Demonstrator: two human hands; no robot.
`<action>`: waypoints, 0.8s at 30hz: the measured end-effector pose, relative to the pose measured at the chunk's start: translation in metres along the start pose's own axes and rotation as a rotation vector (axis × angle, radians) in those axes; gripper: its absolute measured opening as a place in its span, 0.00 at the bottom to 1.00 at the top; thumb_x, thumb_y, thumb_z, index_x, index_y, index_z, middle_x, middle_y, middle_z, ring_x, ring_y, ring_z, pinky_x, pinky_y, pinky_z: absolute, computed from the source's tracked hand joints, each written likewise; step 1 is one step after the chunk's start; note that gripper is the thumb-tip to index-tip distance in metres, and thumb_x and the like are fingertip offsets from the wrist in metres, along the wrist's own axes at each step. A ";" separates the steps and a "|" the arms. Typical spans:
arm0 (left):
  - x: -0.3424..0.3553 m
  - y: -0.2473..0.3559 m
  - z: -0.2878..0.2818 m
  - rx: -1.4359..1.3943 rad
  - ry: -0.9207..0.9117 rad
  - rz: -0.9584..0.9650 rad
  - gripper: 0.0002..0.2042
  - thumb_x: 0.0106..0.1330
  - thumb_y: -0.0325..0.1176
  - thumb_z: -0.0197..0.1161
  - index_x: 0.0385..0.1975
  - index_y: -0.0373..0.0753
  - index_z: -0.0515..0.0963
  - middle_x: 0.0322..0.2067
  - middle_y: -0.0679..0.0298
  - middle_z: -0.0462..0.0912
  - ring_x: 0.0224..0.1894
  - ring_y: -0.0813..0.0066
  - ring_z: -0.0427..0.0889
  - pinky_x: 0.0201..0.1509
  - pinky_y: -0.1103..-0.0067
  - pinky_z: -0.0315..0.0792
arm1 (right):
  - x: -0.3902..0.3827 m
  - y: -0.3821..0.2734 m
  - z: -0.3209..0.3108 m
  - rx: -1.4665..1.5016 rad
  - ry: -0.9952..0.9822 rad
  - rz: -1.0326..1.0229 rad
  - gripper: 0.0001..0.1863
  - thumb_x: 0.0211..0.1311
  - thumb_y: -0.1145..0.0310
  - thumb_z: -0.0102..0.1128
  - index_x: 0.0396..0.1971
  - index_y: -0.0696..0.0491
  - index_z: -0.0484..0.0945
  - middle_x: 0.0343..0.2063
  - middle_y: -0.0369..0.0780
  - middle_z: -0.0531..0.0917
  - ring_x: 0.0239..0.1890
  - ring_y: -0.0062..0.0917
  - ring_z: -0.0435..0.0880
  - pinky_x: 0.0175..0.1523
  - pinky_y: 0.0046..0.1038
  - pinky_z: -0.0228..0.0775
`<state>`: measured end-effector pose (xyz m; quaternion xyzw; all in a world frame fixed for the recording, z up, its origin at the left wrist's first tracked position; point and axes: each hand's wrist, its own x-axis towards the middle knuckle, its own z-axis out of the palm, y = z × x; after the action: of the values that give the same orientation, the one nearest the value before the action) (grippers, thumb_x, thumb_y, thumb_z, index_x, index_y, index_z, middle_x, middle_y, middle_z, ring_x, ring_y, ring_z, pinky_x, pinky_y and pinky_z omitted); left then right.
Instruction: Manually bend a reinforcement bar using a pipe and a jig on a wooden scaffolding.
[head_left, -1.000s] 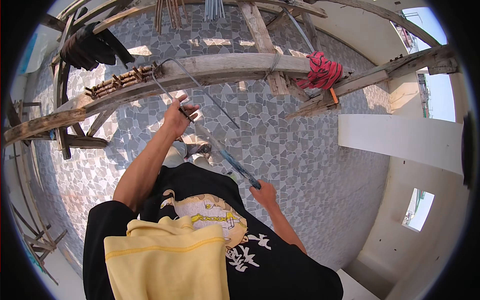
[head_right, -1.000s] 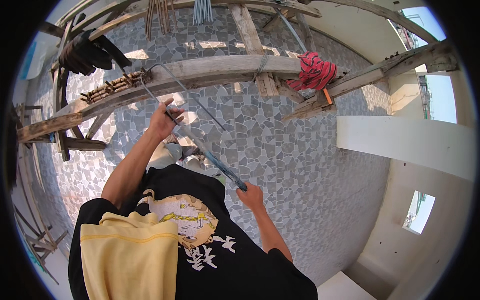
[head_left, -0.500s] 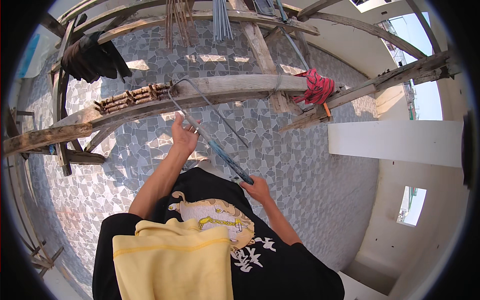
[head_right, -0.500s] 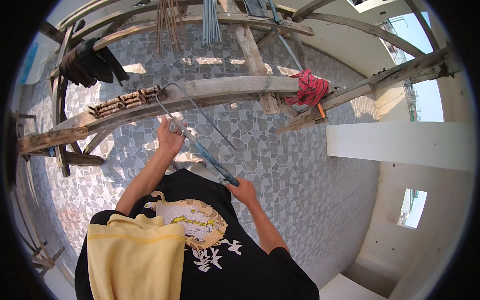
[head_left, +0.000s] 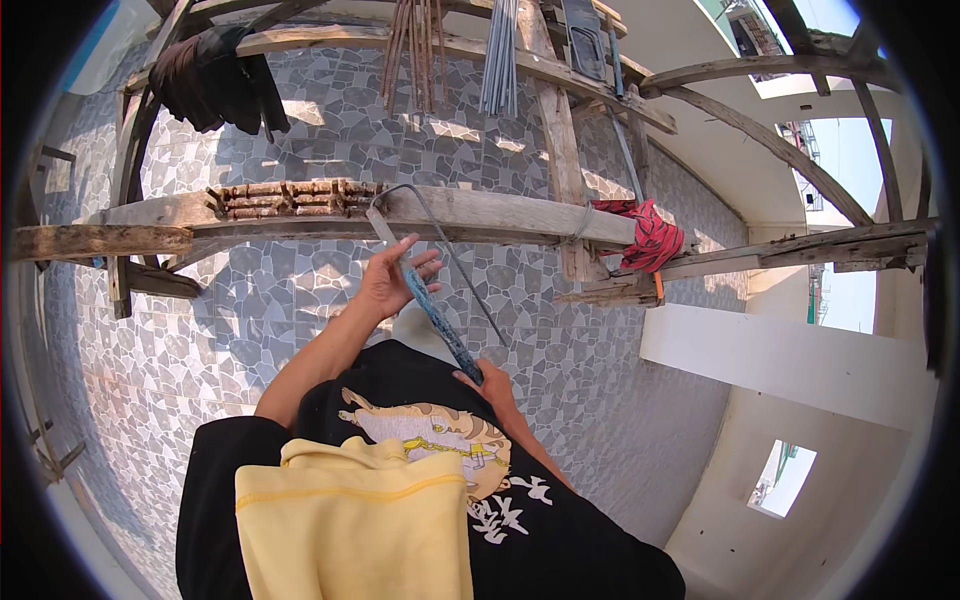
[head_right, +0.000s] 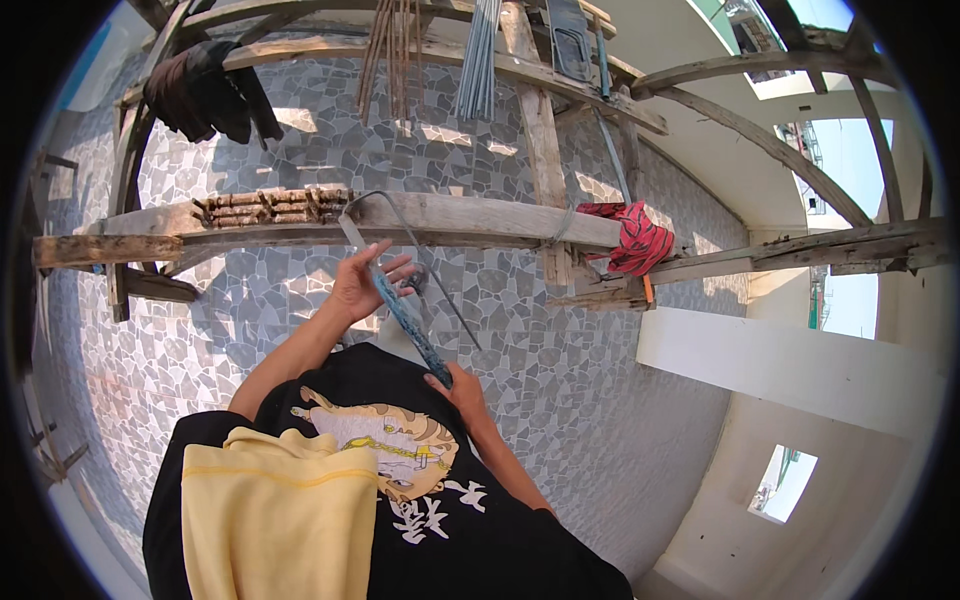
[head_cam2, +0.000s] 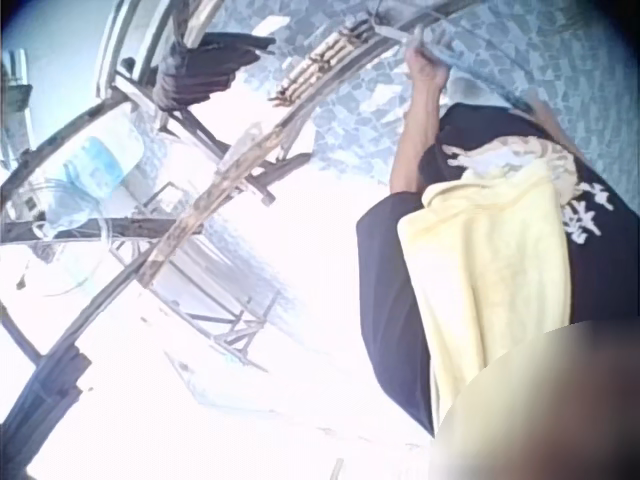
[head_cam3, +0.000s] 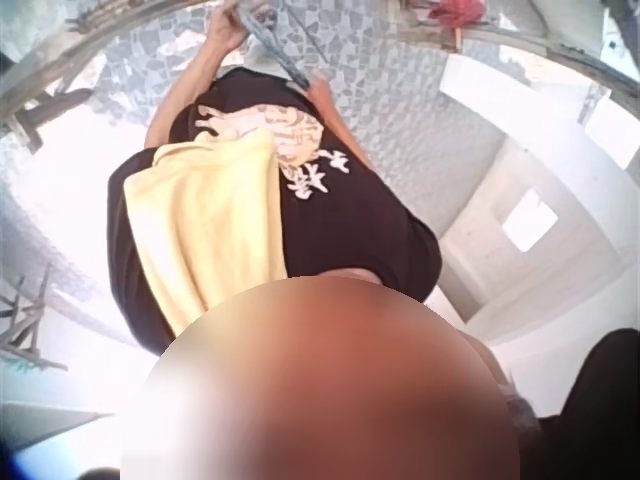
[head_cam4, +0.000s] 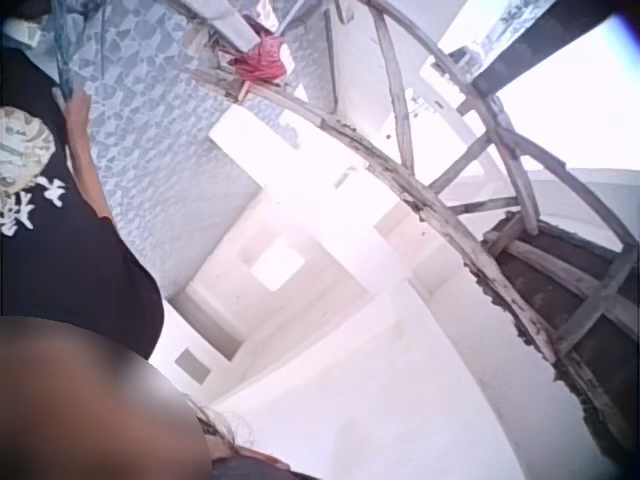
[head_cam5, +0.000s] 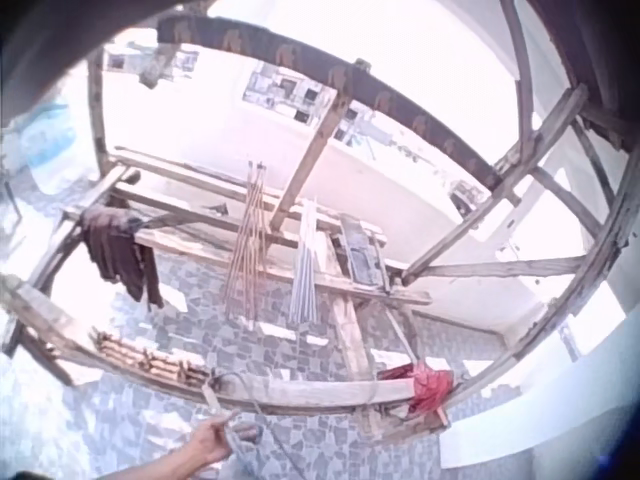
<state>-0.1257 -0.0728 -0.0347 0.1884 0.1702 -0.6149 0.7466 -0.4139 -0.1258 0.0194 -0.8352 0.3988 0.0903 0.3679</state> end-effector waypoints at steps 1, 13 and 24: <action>0.004 0.000 0.006 0.001 -0.037 -0.041 0.36 0.57 0.44 0.63 0.67 0.47 0.58 0.59 0.49 0.67 0.60 0.51 0.69 0.59 0.47 0.65 | -0.001 0.003 -0.001 0.006 -0.003 -0.010 0.24 0.57 0.47 0.65 0.33 0.55 0.76 0.20 0.50 0.79 0.26 0.46 0.81 0.31 0.38 0.70; 0.016 -0.009 0.016 -0.061 -0.208 -0.060 0.49 0.35 0.39 0.56 0.70 0.48 0.57 0.63 0.53 0.64 0.59 0.58 0.68 0.66 0.47 0.58 | -0.001 -0.006 -0.008 0.103 -0.081 0.123 0.27 0.59 0.42 0.62 0.37 0.55 0.79 0.19 0.44 0.79 0.23 0.31 0.81 0.32 0.32 0.71; 0.017 -0.009 0.016 -0.103 -0.290 -0.057 0.47 0.36 0.39 0.56 0.69 0.45 0.57 0.64 0.52 0.62 0.63 0.54 0.64 0.66 0.44 0.56 | 0.005 -0.004 -0.012 0.052 0.058 0.017 0.23 0.57 0.46 0.66 0.30 0.55 0.79 0.17 0.43 0.77 0.20 0.26 0.77 0.29 0.31 0.68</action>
<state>-0.1311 -0.0970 -0.0295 0.0540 0.0970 -0.6472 0.7542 -0.4094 -0.1355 0.0280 -0.8242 0.4183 0.0588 0.3772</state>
